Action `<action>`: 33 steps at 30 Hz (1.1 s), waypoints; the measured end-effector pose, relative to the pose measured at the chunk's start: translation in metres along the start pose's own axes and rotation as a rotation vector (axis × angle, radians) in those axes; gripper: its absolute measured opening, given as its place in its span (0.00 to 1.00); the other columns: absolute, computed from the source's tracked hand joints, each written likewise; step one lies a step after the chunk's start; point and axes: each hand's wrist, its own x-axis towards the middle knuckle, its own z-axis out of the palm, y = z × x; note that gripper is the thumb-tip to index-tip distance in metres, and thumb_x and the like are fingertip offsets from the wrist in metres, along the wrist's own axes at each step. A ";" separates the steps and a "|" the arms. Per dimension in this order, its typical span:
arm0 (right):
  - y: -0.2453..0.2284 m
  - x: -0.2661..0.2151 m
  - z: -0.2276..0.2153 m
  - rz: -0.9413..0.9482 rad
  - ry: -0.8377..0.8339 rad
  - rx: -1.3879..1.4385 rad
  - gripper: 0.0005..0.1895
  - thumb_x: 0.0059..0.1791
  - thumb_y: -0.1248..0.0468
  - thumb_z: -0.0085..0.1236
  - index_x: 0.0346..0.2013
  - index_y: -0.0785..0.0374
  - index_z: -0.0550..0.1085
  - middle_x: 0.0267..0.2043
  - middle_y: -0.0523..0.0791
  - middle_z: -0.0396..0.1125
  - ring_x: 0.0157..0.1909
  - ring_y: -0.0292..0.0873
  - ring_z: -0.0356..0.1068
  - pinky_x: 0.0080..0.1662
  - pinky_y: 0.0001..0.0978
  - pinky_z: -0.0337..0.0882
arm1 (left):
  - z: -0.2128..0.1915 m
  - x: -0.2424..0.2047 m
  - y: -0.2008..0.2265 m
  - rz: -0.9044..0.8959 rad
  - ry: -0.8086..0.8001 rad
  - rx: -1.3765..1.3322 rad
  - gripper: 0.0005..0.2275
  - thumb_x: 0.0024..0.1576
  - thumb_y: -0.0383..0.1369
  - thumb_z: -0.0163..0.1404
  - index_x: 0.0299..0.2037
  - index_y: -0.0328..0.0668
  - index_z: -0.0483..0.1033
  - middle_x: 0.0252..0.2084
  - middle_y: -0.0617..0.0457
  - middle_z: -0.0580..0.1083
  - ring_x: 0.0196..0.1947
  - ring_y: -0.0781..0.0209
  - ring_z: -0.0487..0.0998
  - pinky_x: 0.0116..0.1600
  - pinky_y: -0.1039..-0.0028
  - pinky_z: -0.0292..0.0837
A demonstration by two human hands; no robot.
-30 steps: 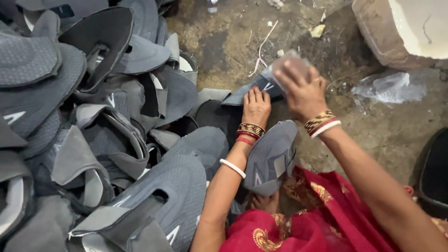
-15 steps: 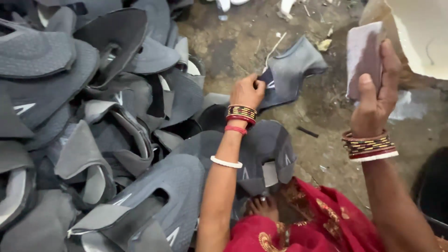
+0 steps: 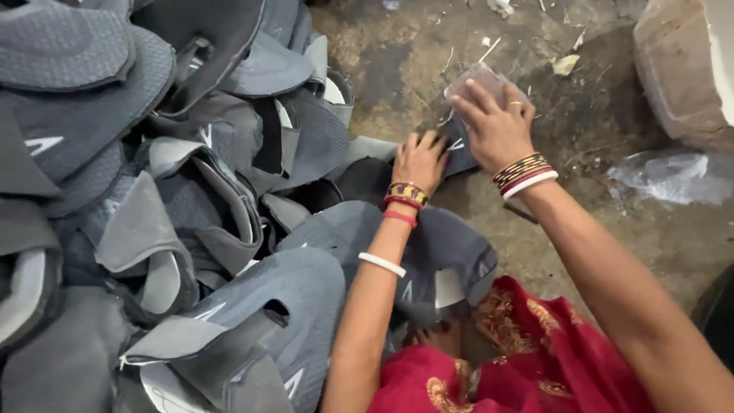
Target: The person sits on the floor and scrubs the soles and insoles of grey slip-on shoes using a sanding block. They repeatedly pick up shoes from a pile, rub the surfaces, and place them back down.
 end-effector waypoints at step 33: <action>0.096 -0.067 -0.047 0.512 0.448 1.333 0.29 0.55 0.66 0.46 0.72 0.66 0.63 0.74 0.49 0.60 0.73 0.45 0.60 0.73 0.34 0.58 | -0.104 0.060 -0.006 -0.272 0.044 -0.495 0.20 0.50 0.45 0.64 0.47 0.43 0.78 0.46 0.39 0.79 0.48 0.39 0.79 0.50 0.57 0.74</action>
